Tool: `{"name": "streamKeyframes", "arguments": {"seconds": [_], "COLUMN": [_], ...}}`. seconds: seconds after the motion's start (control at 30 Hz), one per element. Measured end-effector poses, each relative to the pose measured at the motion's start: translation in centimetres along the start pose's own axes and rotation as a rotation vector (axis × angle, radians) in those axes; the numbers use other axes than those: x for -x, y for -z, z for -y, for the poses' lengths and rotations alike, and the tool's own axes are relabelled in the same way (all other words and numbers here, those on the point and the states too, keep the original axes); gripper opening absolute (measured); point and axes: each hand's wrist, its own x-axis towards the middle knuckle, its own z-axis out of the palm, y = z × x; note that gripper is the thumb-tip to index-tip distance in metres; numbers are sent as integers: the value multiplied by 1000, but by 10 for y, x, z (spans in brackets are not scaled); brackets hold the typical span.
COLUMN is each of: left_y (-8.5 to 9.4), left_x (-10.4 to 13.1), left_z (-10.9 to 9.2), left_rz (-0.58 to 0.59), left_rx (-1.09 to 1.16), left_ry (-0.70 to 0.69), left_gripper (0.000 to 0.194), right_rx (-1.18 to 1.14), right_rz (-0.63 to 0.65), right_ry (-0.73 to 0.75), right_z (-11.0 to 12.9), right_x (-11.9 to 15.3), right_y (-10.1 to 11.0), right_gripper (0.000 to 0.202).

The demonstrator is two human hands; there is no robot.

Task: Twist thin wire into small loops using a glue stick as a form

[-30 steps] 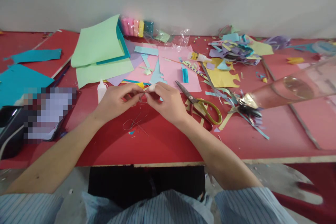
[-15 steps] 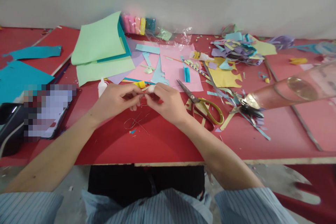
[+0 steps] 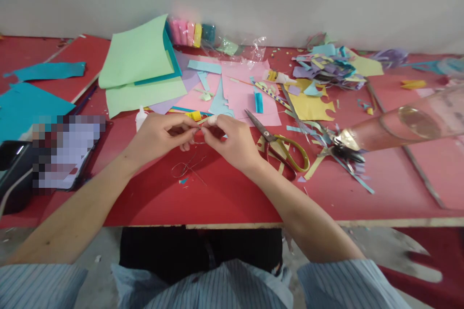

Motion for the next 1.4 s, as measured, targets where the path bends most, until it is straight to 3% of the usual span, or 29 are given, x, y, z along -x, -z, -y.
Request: {"name": "streamKeyframes", "arguments": {"seconds": [0.13, 0.37, 0.57, 0.77, 1.17, 1.4], "left_y": [0, 0, 3, 4, 4, 3], "left_x": [0, -1, -1, -1, 2, 3], "left_z": [2, 8, 9, 8, 7, 8], "left_rz": [2, -74, -6, 60, 108, 111], "left_rx": [-130, -493, -583, -695, -951, -996], "left_ry": [-74, -376, -366, -334, -483, -509], "left_gripper": [10, 11, 18, 21, 23, 26], "right_rx": [-14, 19, 57, 65, 136, 93], "right_rz": [5, 45, 86, 144, 205, 211], "right_ry": [-25, -20, 27, -55, 57, 0], "right_z": [0, 0, -1, -1, 3, 2], "right_x": [1, 1, 0, 0, -2, -2], "right_y": [-1, 1, 2, 6, 12, 11], "right_gripper": [7, 8, 8, 9, 10, 10]}}
